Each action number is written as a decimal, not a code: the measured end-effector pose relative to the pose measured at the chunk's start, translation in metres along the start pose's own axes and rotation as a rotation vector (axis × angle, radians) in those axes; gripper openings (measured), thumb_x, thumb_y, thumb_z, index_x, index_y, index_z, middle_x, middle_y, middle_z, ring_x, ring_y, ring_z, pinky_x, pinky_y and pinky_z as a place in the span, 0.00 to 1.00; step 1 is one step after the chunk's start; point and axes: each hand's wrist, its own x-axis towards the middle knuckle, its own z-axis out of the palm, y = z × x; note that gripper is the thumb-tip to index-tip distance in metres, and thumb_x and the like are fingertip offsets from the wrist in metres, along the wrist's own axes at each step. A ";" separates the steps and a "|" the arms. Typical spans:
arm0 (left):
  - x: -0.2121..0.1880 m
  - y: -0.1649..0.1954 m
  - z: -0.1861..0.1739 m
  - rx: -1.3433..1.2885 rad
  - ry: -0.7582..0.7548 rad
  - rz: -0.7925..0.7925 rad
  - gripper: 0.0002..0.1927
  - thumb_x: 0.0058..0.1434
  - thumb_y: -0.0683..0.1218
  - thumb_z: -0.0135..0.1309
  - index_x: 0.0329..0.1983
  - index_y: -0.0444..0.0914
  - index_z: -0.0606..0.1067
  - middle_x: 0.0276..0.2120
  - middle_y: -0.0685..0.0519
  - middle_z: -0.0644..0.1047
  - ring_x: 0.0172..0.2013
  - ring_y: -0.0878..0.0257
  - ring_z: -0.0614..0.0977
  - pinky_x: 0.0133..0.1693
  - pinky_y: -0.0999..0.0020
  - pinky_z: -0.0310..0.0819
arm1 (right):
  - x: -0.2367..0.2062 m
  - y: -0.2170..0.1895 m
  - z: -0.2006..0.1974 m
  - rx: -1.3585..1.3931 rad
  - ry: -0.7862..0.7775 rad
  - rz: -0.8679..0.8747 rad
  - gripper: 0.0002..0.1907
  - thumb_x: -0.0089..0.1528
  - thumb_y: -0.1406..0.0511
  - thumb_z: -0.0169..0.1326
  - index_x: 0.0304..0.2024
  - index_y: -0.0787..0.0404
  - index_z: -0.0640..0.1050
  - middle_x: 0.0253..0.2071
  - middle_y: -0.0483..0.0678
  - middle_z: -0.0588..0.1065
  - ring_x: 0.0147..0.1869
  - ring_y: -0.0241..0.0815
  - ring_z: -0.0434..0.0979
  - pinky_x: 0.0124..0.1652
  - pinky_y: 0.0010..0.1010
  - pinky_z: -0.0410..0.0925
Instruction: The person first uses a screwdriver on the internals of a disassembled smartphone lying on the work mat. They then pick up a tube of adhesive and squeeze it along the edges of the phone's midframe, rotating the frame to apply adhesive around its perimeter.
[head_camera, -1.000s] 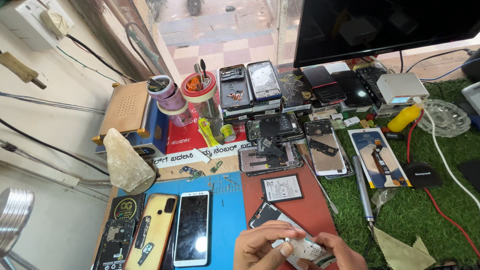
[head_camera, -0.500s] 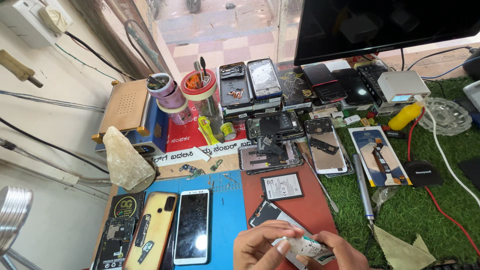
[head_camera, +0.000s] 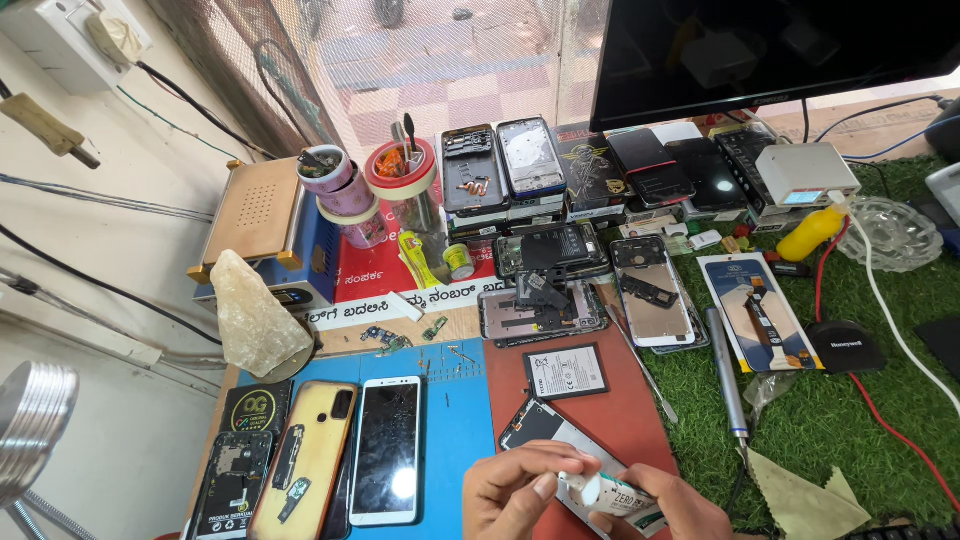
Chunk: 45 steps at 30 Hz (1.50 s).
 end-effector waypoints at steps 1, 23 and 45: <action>0.000 0.000 -0.001 0.001 -0.009 0.014 0.14 0.63 0.40 0.52 0.45 0.24 0.80 0.44 0.33 0.83 0.51 0.46 0.85 0.59 0.48 0.78 | -0.001 0.000 0.000 0.006 0.002 -0.008 0.29 0.45 0.57 0.73 0.45 0.57 0.77 0.32 0.52 0.84 0.41 0.45 0.89 0.39 0.39 0.80; -0.010 0.001 -0.009 -0.008 -0.035 0.052 0.11 0.60 0.35 0.55 0.43 0.24 0.81 0.43 0.34 0.83 0.51 0.47 0.84 0.59 0.51 0.77 | 0.006 -0.032 -0.014 0.010 -0.050 -0.075 0.25 0.42 0.64 0.75 0.40 0.57 0.80 0.32 0.50 0.84 0.43 0.45 0.90 0.43 0.38 0.79; -0.006 -0.009 0.000 0.039 0.203 -0.035 0.07 0.63 0.33 0.56 0.44 0.26 0.79 0.45 0.38 0.81 0.49 0.52 0.86 0.53 0.57 0.83 | -0.002 0.003 0.001 0.094 -0.131 0.070 0.25 0.48 0.65 0.71 0.46 0.61 0.78 0.37 0.54 0.84 0.44 0.45 0.89 0.44 0.37 0.80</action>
